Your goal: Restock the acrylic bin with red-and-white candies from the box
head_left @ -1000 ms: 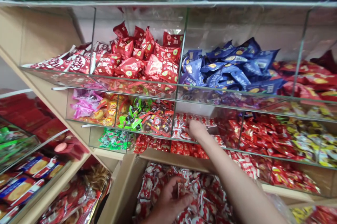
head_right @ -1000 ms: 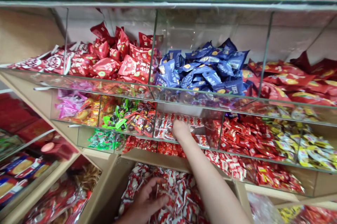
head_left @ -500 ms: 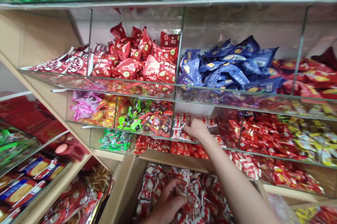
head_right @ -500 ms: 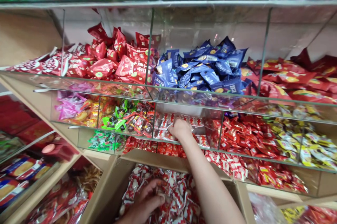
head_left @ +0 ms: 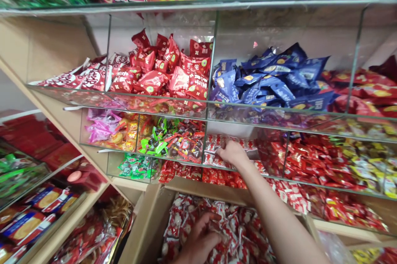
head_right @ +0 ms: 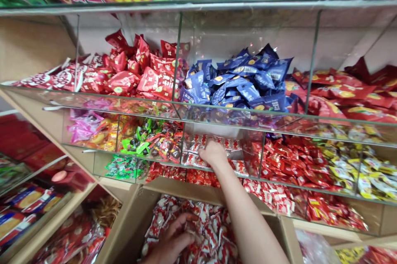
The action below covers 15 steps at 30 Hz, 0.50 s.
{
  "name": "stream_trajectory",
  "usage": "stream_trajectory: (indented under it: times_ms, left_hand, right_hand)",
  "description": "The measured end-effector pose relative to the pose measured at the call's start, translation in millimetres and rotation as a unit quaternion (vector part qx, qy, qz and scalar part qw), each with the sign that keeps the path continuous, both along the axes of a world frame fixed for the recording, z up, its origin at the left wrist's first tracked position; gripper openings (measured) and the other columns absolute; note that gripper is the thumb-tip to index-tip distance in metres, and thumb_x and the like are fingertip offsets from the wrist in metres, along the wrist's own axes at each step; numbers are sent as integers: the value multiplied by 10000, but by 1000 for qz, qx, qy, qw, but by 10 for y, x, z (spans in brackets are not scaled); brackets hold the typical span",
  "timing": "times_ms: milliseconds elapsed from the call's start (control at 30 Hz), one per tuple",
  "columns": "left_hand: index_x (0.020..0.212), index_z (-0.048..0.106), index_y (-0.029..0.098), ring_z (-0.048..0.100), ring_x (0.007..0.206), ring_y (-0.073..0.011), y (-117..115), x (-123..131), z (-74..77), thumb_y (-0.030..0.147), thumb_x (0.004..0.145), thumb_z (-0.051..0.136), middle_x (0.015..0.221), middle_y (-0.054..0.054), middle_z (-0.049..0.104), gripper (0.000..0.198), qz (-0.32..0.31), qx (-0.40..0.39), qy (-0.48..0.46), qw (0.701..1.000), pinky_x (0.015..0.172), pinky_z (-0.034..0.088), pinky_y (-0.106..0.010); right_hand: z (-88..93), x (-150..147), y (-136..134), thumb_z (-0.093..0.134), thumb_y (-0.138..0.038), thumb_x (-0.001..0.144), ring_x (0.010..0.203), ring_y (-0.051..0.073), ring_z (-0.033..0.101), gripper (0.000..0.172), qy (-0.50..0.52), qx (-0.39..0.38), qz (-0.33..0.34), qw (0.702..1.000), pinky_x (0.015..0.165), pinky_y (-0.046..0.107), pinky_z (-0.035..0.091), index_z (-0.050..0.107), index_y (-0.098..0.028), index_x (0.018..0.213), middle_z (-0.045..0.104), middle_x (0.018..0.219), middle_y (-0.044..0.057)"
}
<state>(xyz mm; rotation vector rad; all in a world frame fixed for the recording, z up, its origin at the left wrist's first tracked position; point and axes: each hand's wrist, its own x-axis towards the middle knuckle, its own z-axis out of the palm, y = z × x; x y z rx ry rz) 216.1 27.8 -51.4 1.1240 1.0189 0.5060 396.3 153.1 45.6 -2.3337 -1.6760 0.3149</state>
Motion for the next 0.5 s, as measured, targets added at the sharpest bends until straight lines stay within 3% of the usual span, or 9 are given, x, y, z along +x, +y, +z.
stream_trajectory:
  times_ms: [200, 300, 500]
  left_hand:
    - [742, 566, 177, 445, 640, -131, 23, -21, 72, 280, 635, 518, 614, 42, 491, 157, -31, 48, 36, 998, 622, 326, -231]
    - [664, 544, 175, 441, 638, -136, 22, -8, 69, 408, 667, 518, 607, 35, 473, 235, -41, 73, 43, 996, 636, 327, -239]
    - [751, 566, 168, 447, 592, -120, -6, -8, -96, 286, 632, 591, 600, 41, 499, 169, -38, 69, 26, 997, 589, 334, -227]
  right_hand:
    - [22, 15, -9, 430, -381, 711, 859, 271, 595, 342, 39, 27, -9, 999, 699, 322, 425, 582, -136, 895, 649, 907, 153]
    - [2, 39, 9, 420, -376, 708, 829, 269, 598, 318, 67, 29, -4, 997, 673, 321, 420, 586, -146, 852, 652, 878, 148]
    - [64, 99, -42, 467, -318, 667, 722, 225, 593, 205, 141, 51, 5, 989, 606, 285, 413, 578, -159, 732, 645, 739, 95]
